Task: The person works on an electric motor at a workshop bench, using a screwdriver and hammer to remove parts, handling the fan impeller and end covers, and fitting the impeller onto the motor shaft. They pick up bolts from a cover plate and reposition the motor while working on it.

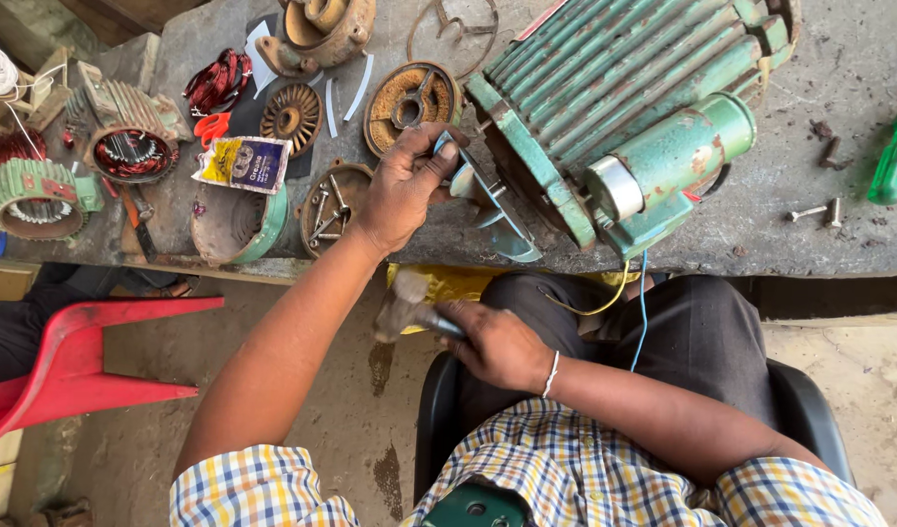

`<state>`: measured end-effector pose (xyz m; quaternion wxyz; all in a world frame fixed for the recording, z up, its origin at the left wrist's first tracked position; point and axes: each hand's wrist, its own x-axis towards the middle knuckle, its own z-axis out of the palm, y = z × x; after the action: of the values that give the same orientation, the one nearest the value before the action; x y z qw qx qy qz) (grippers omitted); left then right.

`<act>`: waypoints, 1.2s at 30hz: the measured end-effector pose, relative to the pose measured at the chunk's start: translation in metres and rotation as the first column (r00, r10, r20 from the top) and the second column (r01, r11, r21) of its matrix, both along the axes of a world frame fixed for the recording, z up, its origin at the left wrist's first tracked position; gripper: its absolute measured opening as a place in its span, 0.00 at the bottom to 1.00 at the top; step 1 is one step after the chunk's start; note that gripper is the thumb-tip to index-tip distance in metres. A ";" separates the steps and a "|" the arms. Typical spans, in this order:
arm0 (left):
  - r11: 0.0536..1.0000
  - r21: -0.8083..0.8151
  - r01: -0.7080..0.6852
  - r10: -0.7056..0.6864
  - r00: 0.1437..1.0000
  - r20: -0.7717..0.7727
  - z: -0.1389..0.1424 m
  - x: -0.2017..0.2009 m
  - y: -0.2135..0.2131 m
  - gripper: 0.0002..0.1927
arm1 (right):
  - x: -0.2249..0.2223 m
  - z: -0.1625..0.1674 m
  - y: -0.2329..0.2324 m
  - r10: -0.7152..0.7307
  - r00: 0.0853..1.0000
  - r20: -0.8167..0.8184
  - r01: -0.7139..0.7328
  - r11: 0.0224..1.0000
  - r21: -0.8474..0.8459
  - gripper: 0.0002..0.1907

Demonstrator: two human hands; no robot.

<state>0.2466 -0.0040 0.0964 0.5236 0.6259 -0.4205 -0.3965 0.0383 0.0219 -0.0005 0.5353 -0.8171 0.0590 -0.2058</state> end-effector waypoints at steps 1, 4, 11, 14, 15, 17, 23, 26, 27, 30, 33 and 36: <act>1.000 -0.009 -0.002 0.002 1.000 0.001 0.001 0.000 0.000 0.11 | 0.000 0.001 -0.001 -0.120 0.991 -0.060 0.125 0.988 0.087 0.25; 1.000 -0.023 0.017 -0.018 1.000 -0.003 0.002 0.000 -0.001 0.15 | 0.001 0.002 -0.004 -0.319 0.945 -0.064 0.326 0.930 0.169 0.25; 1.000 -0.003 0.019 -0.019 1.000 -0.006 0.002 0.005 -0.002 0.29 | 0.000 0.002 -0.009 -0.135 0.981 -0.142 0.150 0.983 0.105 0.29; 0.982 -0.158 0.102 -0.081 0.988 0.133 -0.001 0.007 -0.003 0.32 | 0.003 0.003 -0.012 -0.297 0.954 -0.025 0.298 0.946 0.127 0.29; 0.990 -0.122 0.072 -0.063 0.995 0.080 -0.002 0.008 -0.002 0.33 | 0.004 0.004 -0.013 -0.344 0.934 0.097 0.333 0.936 0.112 0.28; 0.998 -0.056 0.035 -0.036 0.999 -0.012 -0.003 0.010 -0.004 0.35 | 0.002 0.004 -0.015 -0.179 0.970 0.165 0.183 0.983 -0.009 0.27; 0.984 -0.150 0.099 -0.082 0.990 0.116 -0.006 0.011 -0.004 0.35 | 0.004 0.000 -0.009 -0.307 0.952 0.008 0.302 0.942 0.147 0.27; 0.995 -0.090 0.049 -0.048 0.999 0.006 -0.006 0.010 -0.005 0.36 | 0.002 -0.007 -0.003 -0.153 0.985 0.083 0.152 0.988 0.013 0.27; 0.994 -0.092 0.058 -0.057 0.998 0.010 -0.005 0.010 -0.005 0.36 | 0.002 -0.009 -0.002 -0.028 0.998 0.049 0.030 0.999 -0.044 0.28; 0.995 -0.074 0.060 -0.059 0.998 0.018 -0.003 0.009 -0.006 0.35 | 0.004 -0.014 0.001 0.028 0.999 0.020 -0.028 0.999 -0.037 0.26; 0.998 -0.051 0.038 -0.037 0.999 0.015 -0.002 0.009 -0.006 0.35 | 0.008 -0.016 -0.001 -0.430 0.901 -0.057 0.431 0.872 0.231 0.19; 0.996 -0.061 0.058 -0.057 0.998 0.020 -0.002 0.010 -0.009 0.35 | 0.004 -0.017 -0.009 -0.241 0.966 0.093 0.231 0.967 0.105 0.26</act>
<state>0.2562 -0.0125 0.0947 0.5272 0.6006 -0.4552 -0.3926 0.0427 0.0127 -0.0177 0.5468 -0.7665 0.1372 -0.3077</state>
